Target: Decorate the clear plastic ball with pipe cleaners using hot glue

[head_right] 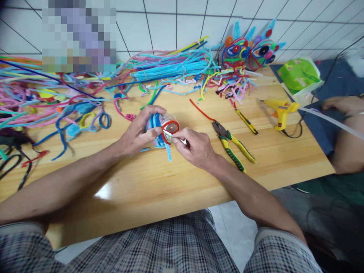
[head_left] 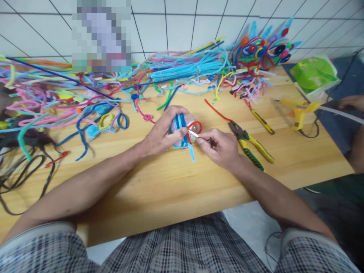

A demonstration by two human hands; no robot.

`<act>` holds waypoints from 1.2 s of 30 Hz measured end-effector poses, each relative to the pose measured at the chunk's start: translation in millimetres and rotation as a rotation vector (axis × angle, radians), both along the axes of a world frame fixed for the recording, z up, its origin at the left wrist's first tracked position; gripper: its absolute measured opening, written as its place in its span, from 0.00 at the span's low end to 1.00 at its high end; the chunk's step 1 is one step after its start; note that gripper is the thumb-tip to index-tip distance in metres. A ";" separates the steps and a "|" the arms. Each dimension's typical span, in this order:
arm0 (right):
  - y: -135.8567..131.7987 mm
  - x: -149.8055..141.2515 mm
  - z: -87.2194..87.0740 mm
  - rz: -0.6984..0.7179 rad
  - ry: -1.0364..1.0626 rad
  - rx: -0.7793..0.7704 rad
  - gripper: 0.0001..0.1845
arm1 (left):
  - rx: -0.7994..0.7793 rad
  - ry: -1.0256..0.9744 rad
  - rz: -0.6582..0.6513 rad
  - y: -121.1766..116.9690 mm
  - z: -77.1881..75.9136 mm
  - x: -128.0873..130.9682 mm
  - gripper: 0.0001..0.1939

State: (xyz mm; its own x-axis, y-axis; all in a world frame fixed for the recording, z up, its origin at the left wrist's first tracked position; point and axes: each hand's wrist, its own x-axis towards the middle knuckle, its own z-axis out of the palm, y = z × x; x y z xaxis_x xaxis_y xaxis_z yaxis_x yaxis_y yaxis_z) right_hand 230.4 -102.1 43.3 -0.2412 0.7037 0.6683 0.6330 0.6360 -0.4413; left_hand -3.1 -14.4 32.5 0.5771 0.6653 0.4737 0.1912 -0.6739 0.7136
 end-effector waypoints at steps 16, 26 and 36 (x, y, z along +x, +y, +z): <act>-0.1 2.7 -3.8 -0.001 -0.032 -0.007 0.05 | -0.002 0.009 -0.008 -1.5 2.4 -1.2 0.27; -1.4 4.5 -5.0 -0.019 -0.078 -0.014 0.06 | 0.011 0.012 -0.007 -0.9 1.8 -0.7 0.28; -2.5 3.6 -7.6 -0.002 -0.033 -0.018 0.03 | 0.038 -0.029 0.007 -0.6 -3.1 1.6 0.26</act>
